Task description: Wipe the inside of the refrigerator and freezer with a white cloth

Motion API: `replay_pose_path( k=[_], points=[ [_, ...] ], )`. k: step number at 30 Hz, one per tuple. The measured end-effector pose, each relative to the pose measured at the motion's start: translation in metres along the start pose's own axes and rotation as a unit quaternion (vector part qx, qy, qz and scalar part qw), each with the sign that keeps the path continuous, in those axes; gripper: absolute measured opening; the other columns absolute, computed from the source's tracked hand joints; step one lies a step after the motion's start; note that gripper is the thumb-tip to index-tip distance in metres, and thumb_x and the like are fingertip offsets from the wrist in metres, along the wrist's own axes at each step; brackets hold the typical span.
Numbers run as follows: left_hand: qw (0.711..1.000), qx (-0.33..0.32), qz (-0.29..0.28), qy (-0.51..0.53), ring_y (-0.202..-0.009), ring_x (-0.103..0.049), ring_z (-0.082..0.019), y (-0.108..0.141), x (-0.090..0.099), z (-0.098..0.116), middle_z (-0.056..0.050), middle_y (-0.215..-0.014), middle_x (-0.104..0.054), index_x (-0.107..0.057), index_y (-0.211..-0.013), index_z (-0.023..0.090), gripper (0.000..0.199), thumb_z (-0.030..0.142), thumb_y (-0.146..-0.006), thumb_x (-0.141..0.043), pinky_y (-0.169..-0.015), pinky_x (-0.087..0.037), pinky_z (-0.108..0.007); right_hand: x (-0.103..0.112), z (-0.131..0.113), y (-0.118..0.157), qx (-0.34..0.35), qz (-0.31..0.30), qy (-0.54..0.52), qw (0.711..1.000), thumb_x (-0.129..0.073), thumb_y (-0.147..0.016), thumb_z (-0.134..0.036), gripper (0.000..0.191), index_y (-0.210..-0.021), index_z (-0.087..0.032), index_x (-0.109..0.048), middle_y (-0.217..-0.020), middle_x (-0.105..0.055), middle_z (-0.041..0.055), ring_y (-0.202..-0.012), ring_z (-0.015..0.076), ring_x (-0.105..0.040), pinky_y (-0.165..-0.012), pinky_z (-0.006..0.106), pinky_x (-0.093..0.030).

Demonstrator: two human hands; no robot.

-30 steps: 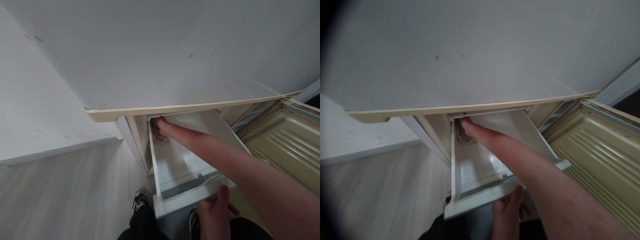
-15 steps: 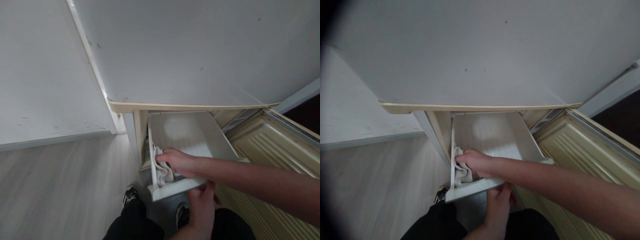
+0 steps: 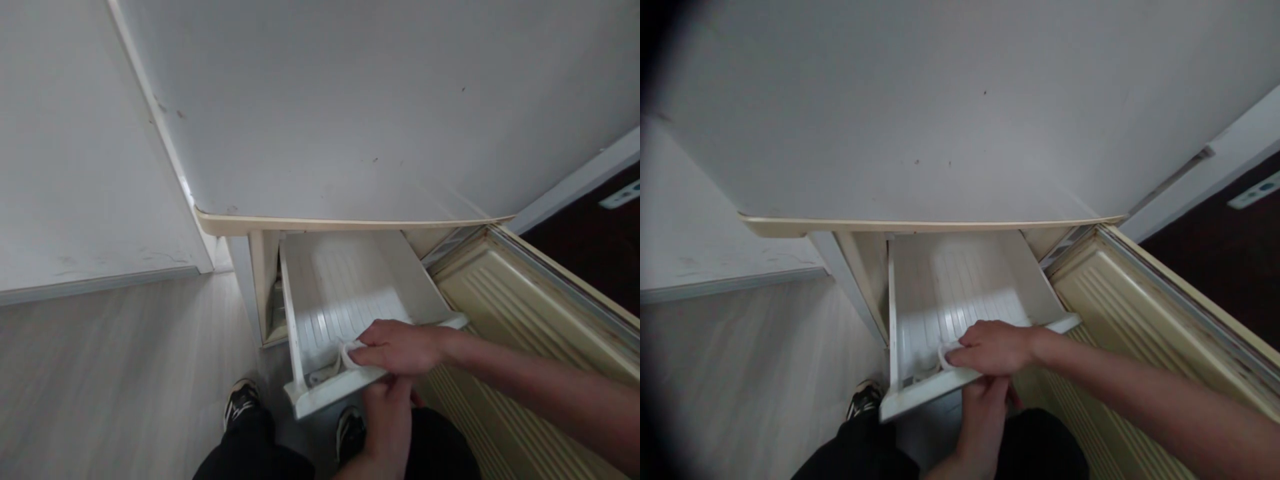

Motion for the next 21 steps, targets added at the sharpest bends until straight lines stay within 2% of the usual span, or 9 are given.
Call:
replay_pose_path(
  k=[2, 5, 7, 9, 11, 14, 17, 19, 21],
  points=[
    [1.000, -0.003, -0.024, 0.006, -0.045, -0.046, -0.013, -0.001, -0.002, 0.001, 0.002, -0.045, -0.047, -0.056, -0.053, 0.018, 0.073, 0.087, -0.051, -0.077, -0.049, -0.039, -0.028, 0.005, 0.014, 0.004, 0.013, -0.001, 0.044, 0.999, -0.036, -0.104, -0.042, 0.048, -0.081, -0.014, -0.067, -0.077, -0.065, 0.0070, -0.072, 0.0156, -0.056, -0.064, 0.025, -0.035],
    [0.999, -0.011, -0.035, -0.004, -0.046, -0.047, -0.012, -0.003, -0.001, -0.001, 0.002, -0.049, -0.048, -0.059, -0.059, 0.017, 0.074, 0.090, -0.057, -0.072, -0.049, -0.039, -0.026, 0.012, 0.029, 0.005, 0.045, -0.002, 0.179, 0.983, -0.038, -0.104, -0.031, 0.039, -0.093, -0.015, -0.073, -0.089, -0.072, 0.0105, -0.077, 0.0186, -0.060, -0.065, 0.027, -0.035],
    [0.999, -0.013, -0.042, -0.013, -0.046, -0.046, -0.012, -0.004, 0.000, -0.005, 0.002, -0.050, -0.049, -0.061, -0.063, 0.016, 0.076, 0.091, -0.059, -0.070, -0.049, -0.039, -0.026, 0.016, 0.045, 0.004, 0.007, -0.006, 0.258, 0.966, -0.039, -0.104, -0.028, 0.038, -0.102, -0.015, -0.075, -0.097, -0.074, 0.0150, -0.081, 0.0224, -0.064, -0.064, 0.029, -0.034],
    [0.999, -0.015, -0.049, -0.013, -0.045, -0.045, -0.011, -0.006, 0.001, -0.010, 0.002, -0.052, -0.050, -0.064, -0.069, 0.015, 0.079, 0.093, -0.059, -0.069, -0.047, -0.039, -0.026, 0.015, 0.056, 0.001, -0.023, -0.026, 0.309, 0.950, -0.039, -0.104, -0.026, 0.038, -0.110, -0.013, -0.075, -0.100, -0.075, 0.0189, -0.083, 0.0256, -0.066, -0.064, 0.030, -0.033],
    [0.999, -0.018, -0.050, -0.010, -0.045, -0.045, -0.011, -0.007, 0.002, -0.014, 0.002, -0.053, -0.050, -0.067, -0.077, 0.014, 0.080, 0.092, -0.059, -0.069, -0.046, -0.039, -0.025, 0.009, 0.055, -0.006, 0.008, -0.057, 0.328, 0.943, -0.043, -0.103, -0.021, 0.034, -0.112, -0.012, -0.074, -0.100, -0.075, 0.0190, -0.084, 0.0256, -0.067, -0.065, 0.030, -0.033],
    [0.999, -0.015, -0.045, -0.015, -0.044, -0.045, -0.012, -0.009, 0.003, -0.016, 0.003, -0.050, -0.050, -0.068, -0.079, 0.015, 0.079, 0.092, -0.060, -0.069, -0.046, -0.036, -0.026, -0.007, 0.026, -0.025, 0.106, -0.094, 0.265, 0.954, -0.048, -0.101, -0.020, 0.025, -0.101, -0.013, -0.072, -0.097, -0.073, 0.0127, -0.083, 0.0209, -0.064, -0.067, 0.029, -0.035],
    [0.999, -0.010, -0.037, -0.031, -0.044, -0.041, -0.011, -0.007, 0.005, -0.012, 0.001, -0.046, -0.048, -0.063, -0.062, 0.016, 0.078, 0.094, -0.059, -0.067, -0.050, -0.037, -0.028, -0.018, -0.012, -0.054, 0.114, -0.116, 0.090, 0.983, -0.044, -0.103, -0.035, 0.037, -0.077, -0.014, -0.061, -0.079, -0.063, 0.0040, -0.072, 0.0153, -0.056, -0.064, 0.026, -0.039],
    [0.999, 0.000, -0.025, -0.033, -0.045, -0.042, -0.012, -0.004, 0.006, -0.008, 0.000, -0.044, -0.047, -0.059, -0.054, 0.018, 0.078, 0.095, -0.054, -0.068, -0.054, -0.039, -0.029, -0.025, -0.032, -0.071, 0.120, -0.148, 0.002, 0.982, -0.046, -0.102, -0.040, 0.042, -0.067, -0.016, -0.052, -0.069, -0.055, 0.0001, -0.066, 0.0131, -0.051, -0.063, 0.025, -0.041],
    [1.000, 0.004, -0.010, -0.027, -0.045, -0.044, -0.013, -0.002, 0.008, -0.005, 0.000, -0.045, -0.048, -0.059, -0.056, 0.018, 0.077, 0.095, -0.050, -0.070, -0.053, -0.038, -0.029, -0.028, -0.040, -0.080, 0.137, -0.164, -0.035, 0.976, -0.050, -0.098, -0.034, 0.040, -0.063, -0.017, -0.051, -0.064, -0.051, -0.0020, -0.062, 0.0123, -0.049, -0.062, 0.025, -0.040]
  ],
)
Point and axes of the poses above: each hand's wrist, its own y-axis away from the middle knuckle, its own x-axis out of the back of the hand, z = x × y, the point moved 6 cm from there along -y, towards the middle knuckle
